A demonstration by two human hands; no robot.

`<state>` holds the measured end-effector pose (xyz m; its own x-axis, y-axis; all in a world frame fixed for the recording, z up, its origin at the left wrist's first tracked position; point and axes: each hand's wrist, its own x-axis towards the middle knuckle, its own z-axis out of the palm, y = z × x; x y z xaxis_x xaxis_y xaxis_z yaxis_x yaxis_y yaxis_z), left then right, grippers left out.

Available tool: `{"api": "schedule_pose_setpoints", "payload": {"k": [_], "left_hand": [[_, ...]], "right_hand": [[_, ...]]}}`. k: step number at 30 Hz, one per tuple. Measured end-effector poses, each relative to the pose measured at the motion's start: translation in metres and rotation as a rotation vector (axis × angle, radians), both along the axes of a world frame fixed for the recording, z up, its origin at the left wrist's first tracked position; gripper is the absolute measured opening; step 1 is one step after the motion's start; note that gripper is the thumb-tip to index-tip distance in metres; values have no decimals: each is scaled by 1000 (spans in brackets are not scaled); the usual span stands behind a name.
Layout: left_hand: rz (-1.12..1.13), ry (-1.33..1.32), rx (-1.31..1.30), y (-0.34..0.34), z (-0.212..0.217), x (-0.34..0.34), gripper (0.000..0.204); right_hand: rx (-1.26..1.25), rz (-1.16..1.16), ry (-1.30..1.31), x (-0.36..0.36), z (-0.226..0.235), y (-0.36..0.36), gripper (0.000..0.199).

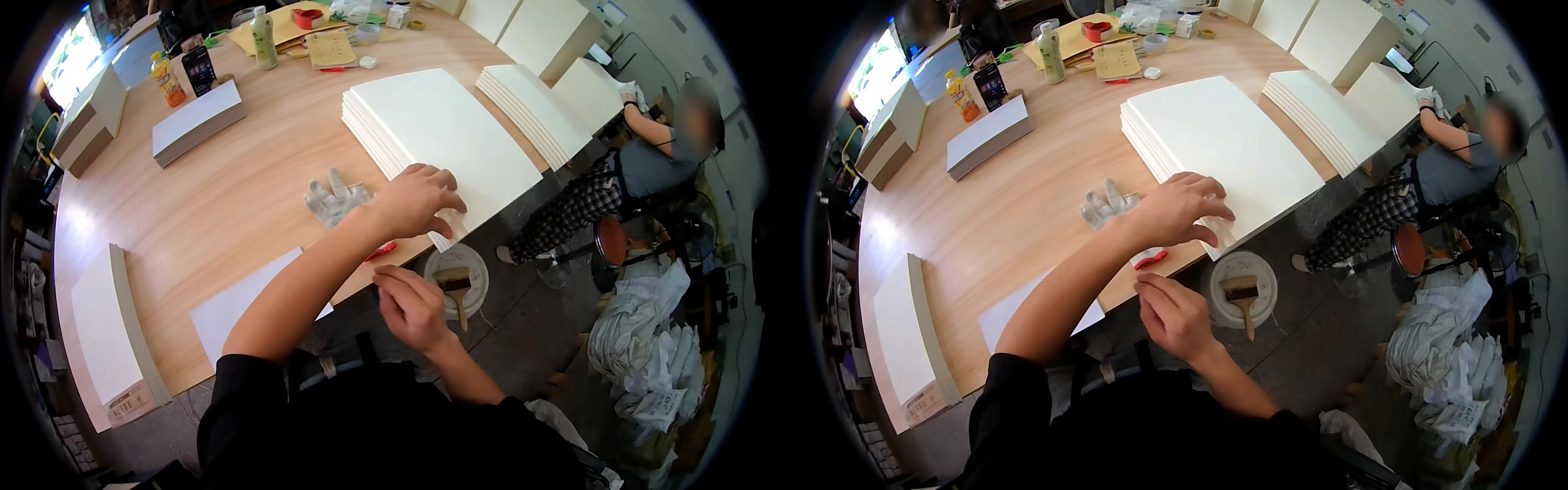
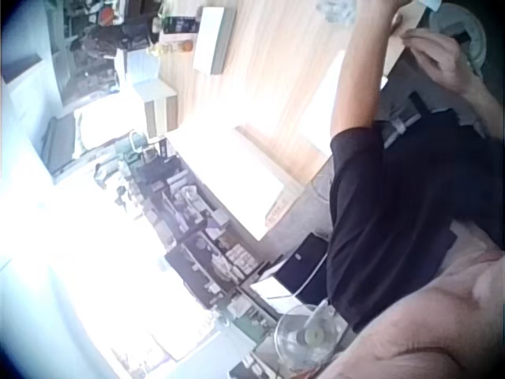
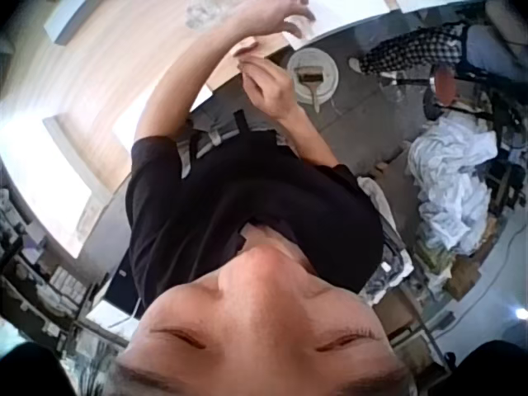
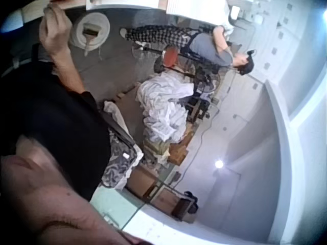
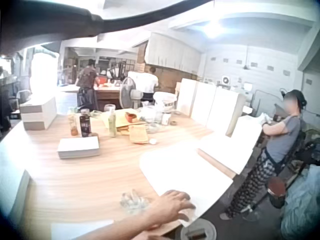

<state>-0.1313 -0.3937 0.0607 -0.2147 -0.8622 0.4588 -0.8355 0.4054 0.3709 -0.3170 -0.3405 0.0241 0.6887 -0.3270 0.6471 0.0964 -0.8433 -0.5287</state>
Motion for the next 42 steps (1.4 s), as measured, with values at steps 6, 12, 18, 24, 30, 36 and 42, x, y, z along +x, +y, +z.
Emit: {"api": "schedule_pose_setpoints", "payload": {"k": [6, 12, 18, 24, 30, 36, 42], "left_hand": [[40, -157, 30, -19, 7, -2, 38], [-161, -352, -279, -34, -4, 14, 22], [-33, -322, -408, -25, -14, -5, 22], [226, 56, -326, -40, -18, -19, 22], [439, 686, -150, -12, 26, 28, 30], [231, 868, -72, 66, 34, 109, 22], [3, 720, -45, 199, 63, 142, 28]], "right_hand": [[-3, -317, 143, -30, 16, -28, 19], [-106, -424, 471, -31, 21, -37, 20], [-74, -432, 503, -29, 10, -32, 20], [-49, -467, 466, -34, 12, -39, 13], [137, -433, 381, -30, 14, -36, 8], [1399, 174, -238, -55, -19, -63, 59], [1617, 390, -173, -21, 9, -51, 59]]}}
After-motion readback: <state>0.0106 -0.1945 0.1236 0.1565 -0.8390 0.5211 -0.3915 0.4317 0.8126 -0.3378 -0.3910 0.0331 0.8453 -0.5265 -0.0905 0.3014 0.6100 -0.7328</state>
